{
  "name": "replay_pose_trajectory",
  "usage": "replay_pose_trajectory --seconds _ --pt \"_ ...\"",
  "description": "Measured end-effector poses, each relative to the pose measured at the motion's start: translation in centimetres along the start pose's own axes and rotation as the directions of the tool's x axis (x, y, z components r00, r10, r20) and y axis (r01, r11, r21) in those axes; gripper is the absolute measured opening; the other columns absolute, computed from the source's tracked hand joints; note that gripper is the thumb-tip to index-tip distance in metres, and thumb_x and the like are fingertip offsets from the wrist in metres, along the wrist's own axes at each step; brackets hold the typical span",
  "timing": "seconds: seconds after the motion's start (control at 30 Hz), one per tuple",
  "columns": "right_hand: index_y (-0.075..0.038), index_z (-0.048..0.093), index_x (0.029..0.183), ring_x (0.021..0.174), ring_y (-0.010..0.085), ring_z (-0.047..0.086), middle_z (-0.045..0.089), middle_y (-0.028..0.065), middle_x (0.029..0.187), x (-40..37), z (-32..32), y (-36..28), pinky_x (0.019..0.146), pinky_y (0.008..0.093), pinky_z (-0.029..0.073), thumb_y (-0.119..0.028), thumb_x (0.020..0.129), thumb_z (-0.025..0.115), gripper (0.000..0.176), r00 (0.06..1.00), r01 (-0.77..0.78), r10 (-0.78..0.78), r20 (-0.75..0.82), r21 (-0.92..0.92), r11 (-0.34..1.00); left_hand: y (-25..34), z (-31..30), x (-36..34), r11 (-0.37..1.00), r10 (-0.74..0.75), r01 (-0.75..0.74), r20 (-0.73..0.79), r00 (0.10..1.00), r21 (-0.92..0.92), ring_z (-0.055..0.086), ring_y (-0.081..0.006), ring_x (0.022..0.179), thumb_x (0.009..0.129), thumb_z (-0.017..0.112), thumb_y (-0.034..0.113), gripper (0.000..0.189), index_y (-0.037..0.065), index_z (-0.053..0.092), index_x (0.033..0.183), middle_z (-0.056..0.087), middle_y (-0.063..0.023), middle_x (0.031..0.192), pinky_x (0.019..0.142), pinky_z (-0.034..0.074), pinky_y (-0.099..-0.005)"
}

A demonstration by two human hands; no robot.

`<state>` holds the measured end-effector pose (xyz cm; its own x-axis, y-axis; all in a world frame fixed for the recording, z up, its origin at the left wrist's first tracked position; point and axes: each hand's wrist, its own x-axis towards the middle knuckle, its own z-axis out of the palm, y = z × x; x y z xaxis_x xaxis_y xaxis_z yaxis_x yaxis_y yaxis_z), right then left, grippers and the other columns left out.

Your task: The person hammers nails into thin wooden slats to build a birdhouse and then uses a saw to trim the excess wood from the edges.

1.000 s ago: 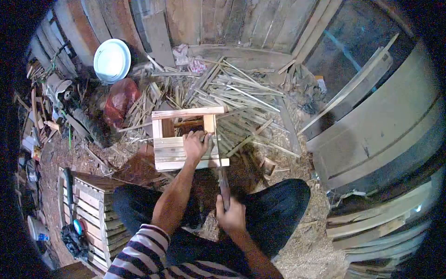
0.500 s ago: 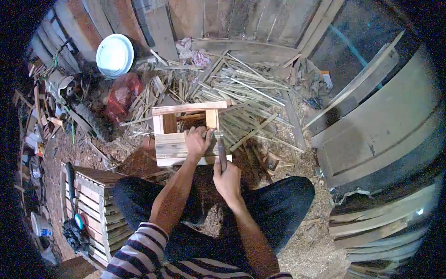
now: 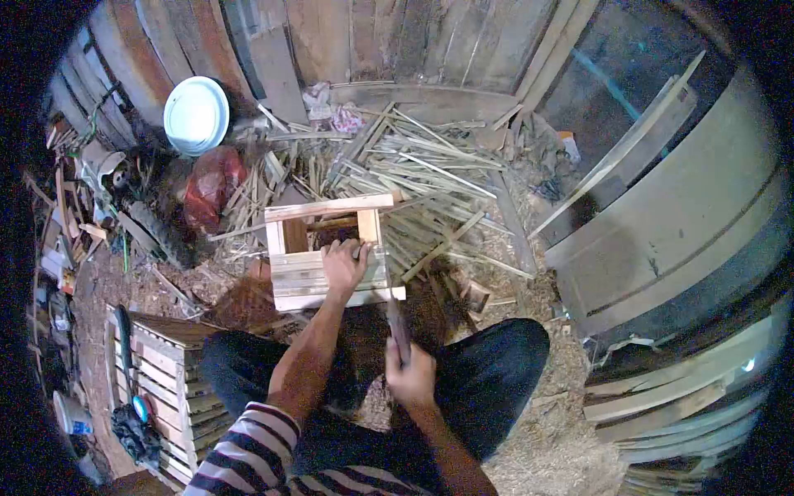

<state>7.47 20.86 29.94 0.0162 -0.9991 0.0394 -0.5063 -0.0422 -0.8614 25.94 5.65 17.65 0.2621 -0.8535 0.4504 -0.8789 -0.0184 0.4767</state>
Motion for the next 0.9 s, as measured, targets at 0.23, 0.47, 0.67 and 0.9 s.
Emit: replay_pose_trajectory --seconds 0.23,0.47,0.67,0.9 --pt "0.001 0.063 0.078 0.065 0.0406 0.063 0.06 0.024 0.064 0.9 0.9 -1.1 0.055 0.0437 0.048 -0.027 0.09 0.058 0.032 0.991 0.114 -0.109 -0.072 0.064 0.991 -0.3 -0.5 -0.1 1.0 0.001 0.0 0.035 0.999 -0.022 0.058 -0.0255 0.08 0.087 0.057 0.036 0.028 0.011 0.068 0.083 0.067 -0.0066 0.08 0.077 0.038 -0.0411" --pt "0.0 0.061 0.074 0.063 0.0431 0.061 0.058 0.0235 0.062 2.6 0.4 -2.0 0.057 0.047 0.047 -0.032 0.09 0.059 0.036 0.999 -0.027 0.03 0.024 -0.102 0.994 -0.3 1.0 0.9 0.995 -0.099 0.099 -0.026 0.995 0.018 0.06 -0.027 0.086 0.088 0.057 0.039 0.031 0.012 0.071 0.088 0.068 -0.0087 0.083 0.087 0.038 -0.0437" --pt "0.002 0.063 0.077 0.066 0.0425 0.062 0.059 0.0245 0.064 3.3 -0.3 -3.4 0.059 0.0462 0.047 -0.033 0.09 0.059 0.037 0.992 -0.084 0.092 0.091 -0.093 0.992 0.0 0.1 0.3 0.992 -0.119 0.112 0.119 0.986 0.064 0.058 -0.0225 0.083 0.091 0.053 0.039 0.03 0.014 0.069 0.088 0.068 -0.0071 0.083 0.082 0.037 -0.0427" --pt "0.002 0.063 0.079 0.06 0.0358 0.061 0.06 0.0199 0.063 4.9 -0.7 1.4 0.06 0.0421 0.045 -0.036 0.091 0.057 0.041 0.976 -0.219 0.209 0.067 0.197 0.956 0.7 -0.9 -2.4 1.0 -0.028 0.028 0.026 0.999 0.014 0.061 -0.0262 0.082 0.085 0.061 0.04 0.029 0.012 0.069 0.081 0.068 -0.0094 0.083 0.08 0.039 -0.0427"
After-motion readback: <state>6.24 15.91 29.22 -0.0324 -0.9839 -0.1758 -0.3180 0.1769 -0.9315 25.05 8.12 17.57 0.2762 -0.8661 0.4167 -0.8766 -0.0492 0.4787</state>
